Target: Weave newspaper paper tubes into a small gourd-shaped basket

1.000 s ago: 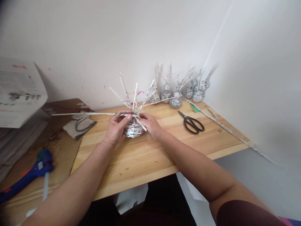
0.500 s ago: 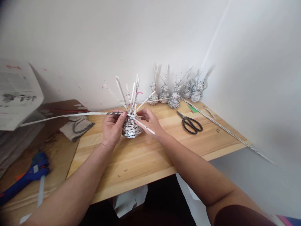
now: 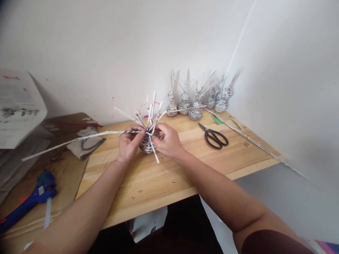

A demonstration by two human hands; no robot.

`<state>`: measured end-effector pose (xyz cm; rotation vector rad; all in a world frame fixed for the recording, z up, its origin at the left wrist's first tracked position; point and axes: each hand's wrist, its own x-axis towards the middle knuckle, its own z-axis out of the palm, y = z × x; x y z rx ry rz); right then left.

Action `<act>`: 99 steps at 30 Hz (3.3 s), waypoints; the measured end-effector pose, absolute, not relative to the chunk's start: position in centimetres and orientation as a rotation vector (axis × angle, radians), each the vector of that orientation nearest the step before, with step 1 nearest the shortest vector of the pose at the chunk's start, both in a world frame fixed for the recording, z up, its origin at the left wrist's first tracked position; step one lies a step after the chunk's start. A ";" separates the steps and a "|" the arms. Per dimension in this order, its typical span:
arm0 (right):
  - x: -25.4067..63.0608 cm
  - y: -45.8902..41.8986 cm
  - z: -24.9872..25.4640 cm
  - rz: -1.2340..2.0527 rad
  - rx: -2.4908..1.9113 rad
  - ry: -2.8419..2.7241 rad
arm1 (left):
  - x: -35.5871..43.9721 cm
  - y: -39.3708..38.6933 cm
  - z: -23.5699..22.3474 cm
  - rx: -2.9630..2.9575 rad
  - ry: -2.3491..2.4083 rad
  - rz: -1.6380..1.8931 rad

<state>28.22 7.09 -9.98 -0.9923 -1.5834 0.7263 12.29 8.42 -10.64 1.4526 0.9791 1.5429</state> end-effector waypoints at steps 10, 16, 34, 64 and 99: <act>28.1 6.9 -9.9 0.785 -1.035 -1.507 | 12.0 8.9 -10.8 1.367 0.997 1.462; 28.3 7.0 -9.9 0.759 -1.072 -1.491 | 12.2 8.8 -10.9 1.398 0.969 1.435; 28.9 8.1 -10.2 0.742 -1.111 -1.475 | 12.7 8.4 -10.8 1.510 0.964 1.463; 29.7 8.3 -9.0 1.106 -0.983 -1.313 | 12.3 8.4 -10.7 1.703 1.038 1.479; 30.0 8.1 -8.8 0.943 -0.997 -1.543 | 11.9 8.5 -10.7 1.978 1.099 1.484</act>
